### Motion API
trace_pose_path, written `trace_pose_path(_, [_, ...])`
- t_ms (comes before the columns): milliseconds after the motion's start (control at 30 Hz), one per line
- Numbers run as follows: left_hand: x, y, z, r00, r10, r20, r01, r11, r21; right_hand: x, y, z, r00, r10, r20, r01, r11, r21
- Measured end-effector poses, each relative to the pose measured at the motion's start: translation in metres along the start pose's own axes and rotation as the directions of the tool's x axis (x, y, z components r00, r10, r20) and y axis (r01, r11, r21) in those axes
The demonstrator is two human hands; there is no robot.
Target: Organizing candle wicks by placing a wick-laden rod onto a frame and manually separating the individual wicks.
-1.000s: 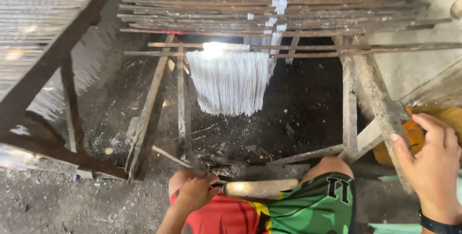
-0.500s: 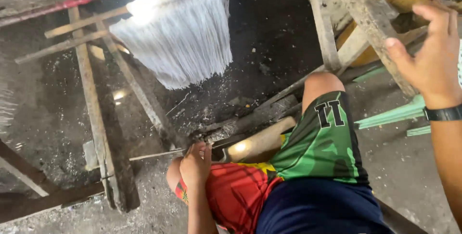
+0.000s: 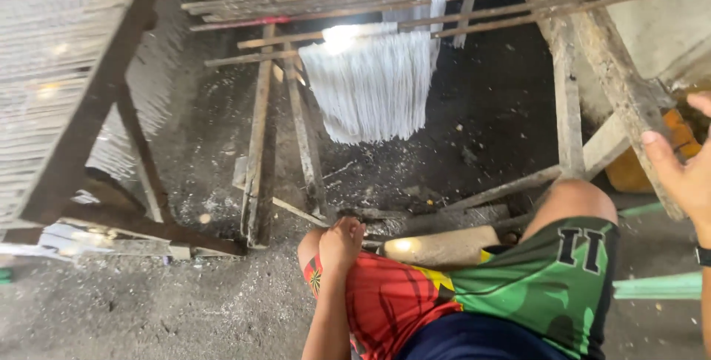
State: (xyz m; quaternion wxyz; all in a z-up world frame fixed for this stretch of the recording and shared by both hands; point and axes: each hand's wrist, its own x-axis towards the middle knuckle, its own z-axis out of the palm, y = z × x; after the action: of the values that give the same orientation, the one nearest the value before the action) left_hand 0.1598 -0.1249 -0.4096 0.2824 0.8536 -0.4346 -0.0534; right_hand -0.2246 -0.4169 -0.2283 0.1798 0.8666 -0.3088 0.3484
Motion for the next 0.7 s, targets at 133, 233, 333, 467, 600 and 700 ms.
trace_pose_path(133, [-0.013, 0.007, -0.001, 0.989, 0.111, -0.094, -0.11, 0.994, 0.02, 0.01, -0.023, -0.026, 0.992, 0.119, 0.029, -0.121, 0.99, 0.073])
trace_pose_path(233, [-0.014, 0.009, 0.001, 0.994, 0.041, -0.099, -0.041, 0.999, 0.003, 0.004, -0.018, -0.028, 0.997, 0.07, -0.021, -0.072, 0.988, -0.138])
trace_pose_path(333, [-0.013, 0.001, 0.011, 0.994, 0.043, -0.105, -0.037, 0.998, 0.052, 0.01, -0.025, -0.041, 0.998, 0.052, -0.035, -0.056, 0.992, -0.115])
trace_pose_path(467, [-0.009, 0.005, 0.01, 0.999, 0.017, -0.045, -0.014, 0.998, 0.057, 0.007, -0.024, -0.039, 0.985, 0.156, 0.08, -0.147, 0.983, -0.109])
trace_pose_path(600, [0.014, 0.028, -0.003, 0.999, -0.049, 0.009, 0.05, 0.996, -0.072, 0.016, -0.036, -0.047, 0.996, 0.091, -0.008, -0.091, 0.996, -0.007])
trace_pose_path(700, [0.069, 0.076, -0.045, 0.993, 0.059, -0.1, -0.068, 0.994, -0.088, 0.041, -0.071, -0.049, 0.997, 0.078, 0.004, -0.077, 0.977, 0.198])
